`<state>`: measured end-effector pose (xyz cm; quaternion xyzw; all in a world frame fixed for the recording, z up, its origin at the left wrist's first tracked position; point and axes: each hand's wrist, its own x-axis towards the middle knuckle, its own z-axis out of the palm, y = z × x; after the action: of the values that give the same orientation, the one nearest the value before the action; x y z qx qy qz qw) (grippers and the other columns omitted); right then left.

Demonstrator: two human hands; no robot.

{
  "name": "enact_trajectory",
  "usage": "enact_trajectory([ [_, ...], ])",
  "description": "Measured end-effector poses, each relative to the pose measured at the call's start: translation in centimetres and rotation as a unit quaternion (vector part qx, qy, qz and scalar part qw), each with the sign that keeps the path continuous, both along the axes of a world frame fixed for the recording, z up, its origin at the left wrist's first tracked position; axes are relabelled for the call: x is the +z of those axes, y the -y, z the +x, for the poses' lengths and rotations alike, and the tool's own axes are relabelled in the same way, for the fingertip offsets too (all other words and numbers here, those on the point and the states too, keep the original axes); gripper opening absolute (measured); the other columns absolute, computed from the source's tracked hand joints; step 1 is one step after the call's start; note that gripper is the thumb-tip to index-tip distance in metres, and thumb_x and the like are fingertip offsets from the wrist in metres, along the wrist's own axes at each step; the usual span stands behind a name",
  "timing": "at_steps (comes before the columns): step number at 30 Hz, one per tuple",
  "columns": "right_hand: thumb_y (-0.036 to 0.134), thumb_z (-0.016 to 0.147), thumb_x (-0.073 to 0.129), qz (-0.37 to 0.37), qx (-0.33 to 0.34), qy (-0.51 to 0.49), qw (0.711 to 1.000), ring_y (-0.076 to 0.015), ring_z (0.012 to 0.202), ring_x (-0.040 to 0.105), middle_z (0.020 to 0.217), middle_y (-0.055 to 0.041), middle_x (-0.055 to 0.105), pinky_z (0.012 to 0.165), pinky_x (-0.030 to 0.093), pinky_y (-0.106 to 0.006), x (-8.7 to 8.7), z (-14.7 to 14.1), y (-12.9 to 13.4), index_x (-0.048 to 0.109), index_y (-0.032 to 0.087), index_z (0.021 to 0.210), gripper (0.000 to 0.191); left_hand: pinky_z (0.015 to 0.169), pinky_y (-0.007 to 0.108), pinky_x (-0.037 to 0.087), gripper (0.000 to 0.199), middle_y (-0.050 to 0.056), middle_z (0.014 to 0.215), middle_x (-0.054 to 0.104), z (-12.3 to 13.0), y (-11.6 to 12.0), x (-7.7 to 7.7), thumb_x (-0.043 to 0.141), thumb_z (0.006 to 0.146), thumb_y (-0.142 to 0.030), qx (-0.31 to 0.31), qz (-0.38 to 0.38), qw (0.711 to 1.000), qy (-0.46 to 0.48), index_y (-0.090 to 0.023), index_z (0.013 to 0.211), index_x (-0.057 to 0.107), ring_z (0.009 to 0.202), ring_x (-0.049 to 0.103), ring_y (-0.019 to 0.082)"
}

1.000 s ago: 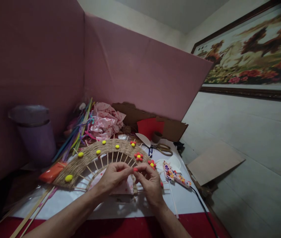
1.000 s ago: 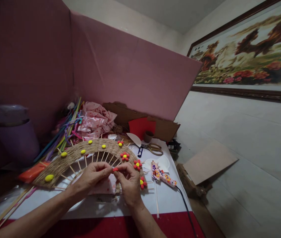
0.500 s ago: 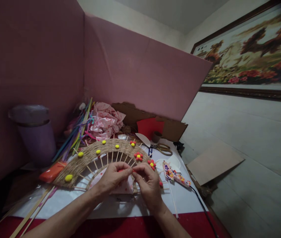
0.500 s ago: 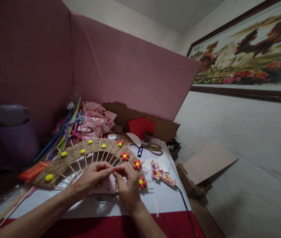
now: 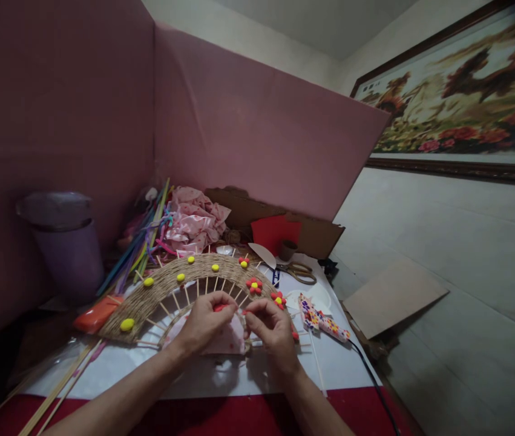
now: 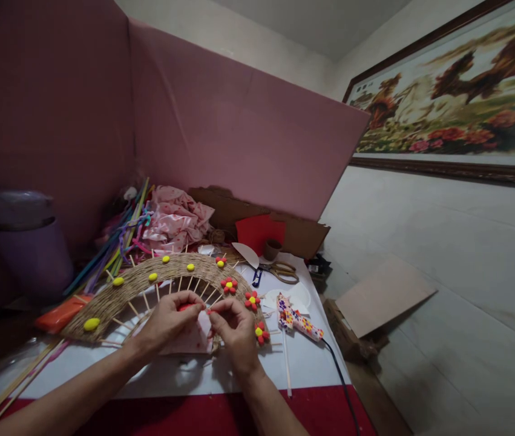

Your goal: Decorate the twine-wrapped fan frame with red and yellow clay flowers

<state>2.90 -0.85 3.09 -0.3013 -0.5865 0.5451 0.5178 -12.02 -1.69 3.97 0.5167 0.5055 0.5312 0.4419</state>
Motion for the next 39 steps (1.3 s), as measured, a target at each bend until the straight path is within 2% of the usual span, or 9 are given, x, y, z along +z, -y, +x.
enact_trajectory([
  [4, 0.03, 0.068, 0.073, -0.103, 0.015, -0.109, 0.989, -0.0087, 0.05, 0.049, 0.06, 0.0034, 0.054, 0.049, 0.043, -0.021, 0.1, -0.1, -0.5, 0.061, 0.016, 0.079, 0.021, 0.039, 0.019, 0.026, 0.02, -0.002, 0.059, 0.057, -0.5, 0.1, 0.5, 0.057, 0.066, -0.026, -0.02, -0.046, 0.994, 0.095, -0.015, 0.081, 0.063, 0.043, 0.038, 0.007],
  [8, 0.032, 0.069, 0.074, -0.135, 0.019, -0.135, 0.981, -0.0072, 0.049, 0.048, 0.058, 0.0035, 0.053, 0.046, 0.042, -0.019, 0.3, -0.2, -0.4, 0.062, 0.016, 0.077, 0.021, 0.039, 0.018, 0.022, 0.01, -0.003, 0.055, 0.052, -0.5, 0.4, 0.5, 0.051, 0.065, -0.02, -0.054, -0.062, 0.982, 0.173, -0.015, 0.068, 0.059, 0.042, 0.036, 0.006],
  [14, 0.032, 0.07, 0.073, -0.139, 0.028, -0.13, 0.981, -0.009, 0.056, 0.054, 0.065, 0.0001, 0.06, 0.049, 0.044, -0.019, 0.5, -0.1, -0.3, 0.062, 0.014, 0.073, 0.021, 0.047, 0.017, 0.032, 0.013, 0.0, 0.061, 0.054, -0.3, 0.3, -0.2, 0.055, 0.071, -0.025, -0.108, -0.067, 0.957, 0.262, -0.013, 0.071, 0.06, 0.052, 0.045, 0.007],
  [18, 0.028, 0.068, 0.074, -0.139, 0.019, -0.135, 0.981, -0.0095, 0.055, 0.056, 0.064, -0.0018, 0.063, 0.051, 0.045, -0.019, 0.6, -0.1, -0.3, 0.063, 0.013, 0.073, 0.02, 0.058, 0.021, 0.042, 0.025, 0.003, 0.076, 0.061, -0.1, 0.2, 0.0, 0.069, 0.063, -0.016, -0.146, -0.073, 0.932, 0.323, -0.014, 0.086, 0.06, 0.062, 0.055, 0.009],
  [21, 0.024, 0.062, 0.078, -0.15, 0.001, -0.169, 0.974, -0.0093, 0.054, 0.055, 0.065, 0.0002, 0.062, 0.05, 0.045, -0.02, 0.6, -0.1, -0.4, 0.062, 0.016, 0.074, 0.022, 0.055, 0.022, 0.044, 0.029, 0.005, 0.08, 0.063, -0.1, 0.2, 0.0, 0.073, 0.065, -0.023, -0.153, -0.068, 0.933, 0.319, -0.013, 0.087, 0.058, 0.062, 0.058, 0.011],
  [25, 0.023, 0.062, 0.078, -0.155, 0.004, -0.191, 0.969, -0.0069, 0.049, 0.048, 0.059, 0.0039, 0.055, 0.045, 0.041, -0.019, 0.6, -0.1, -0.5, 0.061, 0.017, 0.073, 0.022, 0.042, 0.019, 0.035, 0.027, 0.002, 0.066, 0.061, -0.2, 0.0, -0.1, 0.071, 0.069, -0.035, -0.138, -0.068, 0.947, 0.281, -0.013, 0.076, 0.056, 0.046, 0.051, 0.007],
  [29, 0.025, 0.065, 0.077, -0.161, 0.012, -0.204, 0.965, -0.0054, 0.047, 0.044, 0.058, 0.0049, 0.052, 0.042, 0.037, -0.017, 0.4, 0.0, -0.8, 0.063, 0.018, 0.077, 0.021, 0.04, 0.018, 0.027, 0.027, -0.004, 0.051, 0.053, -0.3, -0.2, -0.3, 0.075, 0.064, -0.029, -0.114, -0.059, 0.955, 0.269, -0.013, 0.078, 0.059, 0.039, 0.041, 0.004],
  [35, 0.032, 0.067, 0.075, -0.176, 0.012, -0.205, 0.963, -0.0055, 0.049, 0.047, 0.062, 0.0019, 0.055, 0.044, 0.039, -0.017, 0.2, -0.1, -1.0, 0.066, 0.014, 0.085, 0.027, 0.045, 0.019, 0.027, 0.025, -0.002, 0.057, 0.053, -0.1, -0.1, -0.5, 0.075, 0.063, -0.029, -0.119, -0.07, 0.957, 0.257, -0.012, 0.074, 0.06, 0.046, 0.042, 0.004],
  [39, 0.033, 0.066, 0.076, -0.17, 0.024, -0.175, 0.969, -0.0047, 0.043, 0.044, 0.056, 0.003, 0.054, 0.039, 0.037, -0.016, 0.2, -0.1, -0.8, 0.065, 0.014, 0.079, 0.026, 0.044, 0.019, 0.024, 0.023, -0.003, 0.052, 0.05, -0.1, -0.1, -0.6, 0.073, 0.065, -0.03, -0.121, -0.055, 0.963, 0.234, -0.013, 0.068, 0.058, 0.044, 0.038, 0.004],
])
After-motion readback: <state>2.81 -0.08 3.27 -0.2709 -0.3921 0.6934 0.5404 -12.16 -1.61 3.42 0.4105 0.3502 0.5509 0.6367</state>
